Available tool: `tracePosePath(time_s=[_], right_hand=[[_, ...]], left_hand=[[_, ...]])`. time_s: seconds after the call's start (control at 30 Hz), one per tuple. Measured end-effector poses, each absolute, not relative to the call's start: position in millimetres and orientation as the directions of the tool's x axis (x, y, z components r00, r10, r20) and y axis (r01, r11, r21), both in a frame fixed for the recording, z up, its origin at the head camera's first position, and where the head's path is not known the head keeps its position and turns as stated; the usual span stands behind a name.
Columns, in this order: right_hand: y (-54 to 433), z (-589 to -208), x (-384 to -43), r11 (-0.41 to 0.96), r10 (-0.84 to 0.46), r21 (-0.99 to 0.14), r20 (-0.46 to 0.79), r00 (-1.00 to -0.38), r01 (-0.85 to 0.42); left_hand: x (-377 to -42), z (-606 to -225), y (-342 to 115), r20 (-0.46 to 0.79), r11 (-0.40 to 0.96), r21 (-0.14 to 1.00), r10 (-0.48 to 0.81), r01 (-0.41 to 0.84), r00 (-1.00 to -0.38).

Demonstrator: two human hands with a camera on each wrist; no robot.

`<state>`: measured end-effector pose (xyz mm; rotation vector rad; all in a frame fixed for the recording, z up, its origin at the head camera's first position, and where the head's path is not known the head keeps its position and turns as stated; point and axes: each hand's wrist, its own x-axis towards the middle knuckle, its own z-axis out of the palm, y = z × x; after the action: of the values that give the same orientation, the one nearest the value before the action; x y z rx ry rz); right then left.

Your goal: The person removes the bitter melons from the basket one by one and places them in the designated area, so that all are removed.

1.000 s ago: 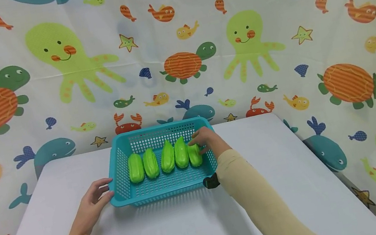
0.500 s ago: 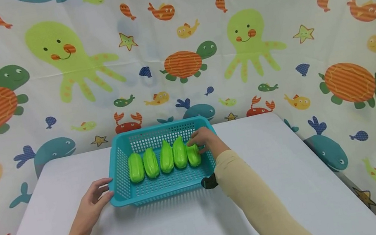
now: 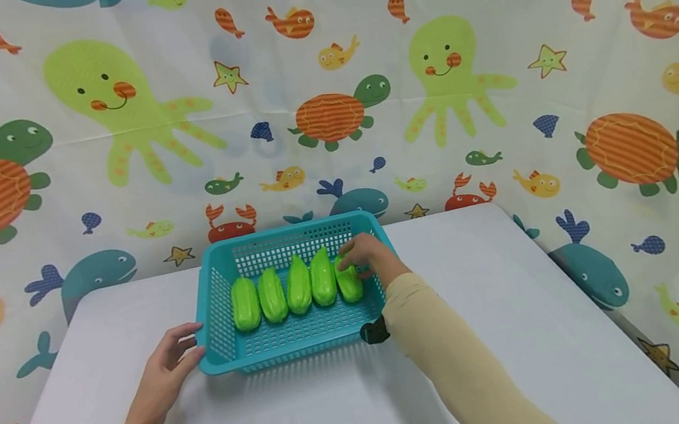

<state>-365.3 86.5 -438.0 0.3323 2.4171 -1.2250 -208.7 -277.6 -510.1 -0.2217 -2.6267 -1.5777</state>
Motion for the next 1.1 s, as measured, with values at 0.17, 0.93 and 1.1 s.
tracePosePath(time_s=[0.17, 0.93, 1.1], right_hand=[[85.0, -437.2, -362.3, 0.634, 0.017, -0.685, -0.452, -0.892, 0.359], [90.7, -441.8, -359.3, 0.636, -0.081, -0.696, -0.491, -0.868, 0.334], [90.9, -439.8, -360.8, 0.646, -0.082, -0.678, -0.519, -0.851, 0.351]], left_hand=[[-208.3, -510.3, -277.7, 0.126, 0.433, 0.888, 0.089, 0.152, -0.988], [-210.2, -509.3, -278.7, 0.124, 0.401, 0.903, 0.095, 0.152, -0.988], [-209.3, -510.0, -278.5, 0.126, 0.411, 0.899, 0.093, 0.154, -0.988]])
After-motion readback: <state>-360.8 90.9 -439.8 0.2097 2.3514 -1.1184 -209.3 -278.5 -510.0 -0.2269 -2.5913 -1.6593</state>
